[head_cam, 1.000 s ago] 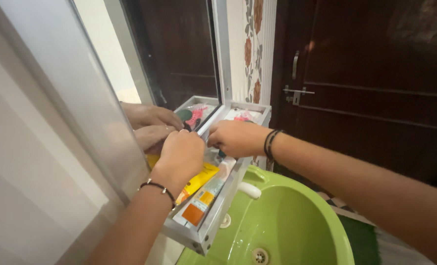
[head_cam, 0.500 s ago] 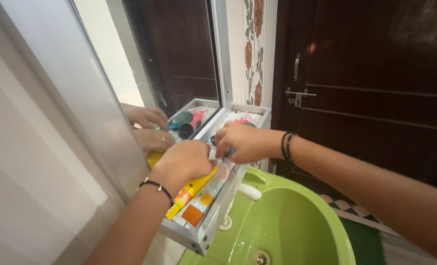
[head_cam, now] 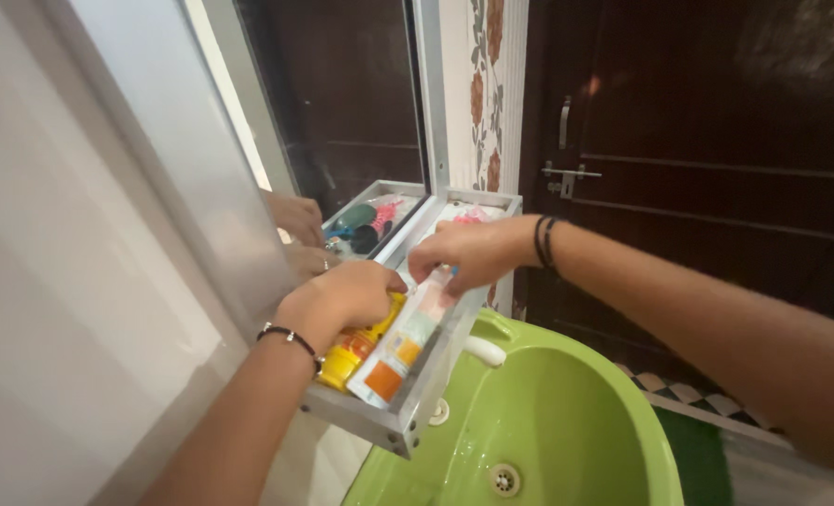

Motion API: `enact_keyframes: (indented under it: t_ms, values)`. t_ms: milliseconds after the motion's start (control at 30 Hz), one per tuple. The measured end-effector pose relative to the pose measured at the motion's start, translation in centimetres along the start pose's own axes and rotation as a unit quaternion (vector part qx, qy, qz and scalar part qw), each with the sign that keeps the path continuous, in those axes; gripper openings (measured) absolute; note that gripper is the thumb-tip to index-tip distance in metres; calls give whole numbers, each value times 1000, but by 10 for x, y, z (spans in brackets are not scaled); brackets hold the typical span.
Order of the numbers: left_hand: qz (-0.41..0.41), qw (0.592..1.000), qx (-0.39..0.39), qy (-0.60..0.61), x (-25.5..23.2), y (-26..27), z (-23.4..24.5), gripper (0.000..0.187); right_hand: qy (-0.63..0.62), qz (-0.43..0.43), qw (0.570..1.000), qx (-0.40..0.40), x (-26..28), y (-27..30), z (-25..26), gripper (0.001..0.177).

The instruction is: The person organizes items in a bathroom by repeatedly picking up small objects from a wall-mounted shelf, placing them on the mirror, and then returning them to the shelf. They also handle a blue mesh bag and a hair clip, moving them between the floor and the shelf area.

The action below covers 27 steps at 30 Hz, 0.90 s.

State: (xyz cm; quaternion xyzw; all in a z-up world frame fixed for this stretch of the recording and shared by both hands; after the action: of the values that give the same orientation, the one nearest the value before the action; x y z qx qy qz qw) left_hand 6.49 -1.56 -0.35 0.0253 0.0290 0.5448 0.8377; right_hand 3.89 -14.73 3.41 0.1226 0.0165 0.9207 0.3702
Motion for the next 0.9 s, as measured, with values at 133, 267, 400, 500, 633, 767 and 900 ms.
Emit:
enact_keyframes:
  t_ms: [133,267,400,500,633,767,900]
  values:
    - [-30,999,-27,3,-4,9,1,41,-121,-15,992,-22,2,6,19,46]
    - [-26,996,-55,61,3,14,3,42,-250,-71,964,-59,8,22,40,41]
    - [-14,999,-15,29,4,10,-4,45,-263,-34,954,-140,35,43,66,35]
    - [-27,1000,-9,8,6,3,-11,46,-124,30,968,-216,64,52,73,34]
    - [-100,992,-43,-64,13,-9,-20,37,-24,141,943,-300,108,56,52,27]
    - [-153,988,2,-12,9,-11,-24,38,-56,93,965,-237,119,45,16,32]
    - [-73,997,4,-18,15,-5,-7,46,-80,103,957,-258,116,43,8,39]
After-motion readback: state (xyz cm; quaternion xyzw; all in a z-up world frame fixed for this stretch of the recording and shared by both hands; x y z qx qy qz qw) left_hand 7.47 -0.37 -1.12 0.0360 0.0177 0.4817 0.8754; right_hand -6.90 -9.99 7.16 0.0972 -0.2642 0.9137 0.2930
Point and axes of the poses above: each hand's wrist, its own y-axis away from the middle knuckle, its own z-axis out of the back of the hand, x = y × z, the point moved 7 cm from there along -y, towards the middle knuckle, and after that the axes turned 5 degrees about -y, right-handed, at the moved point
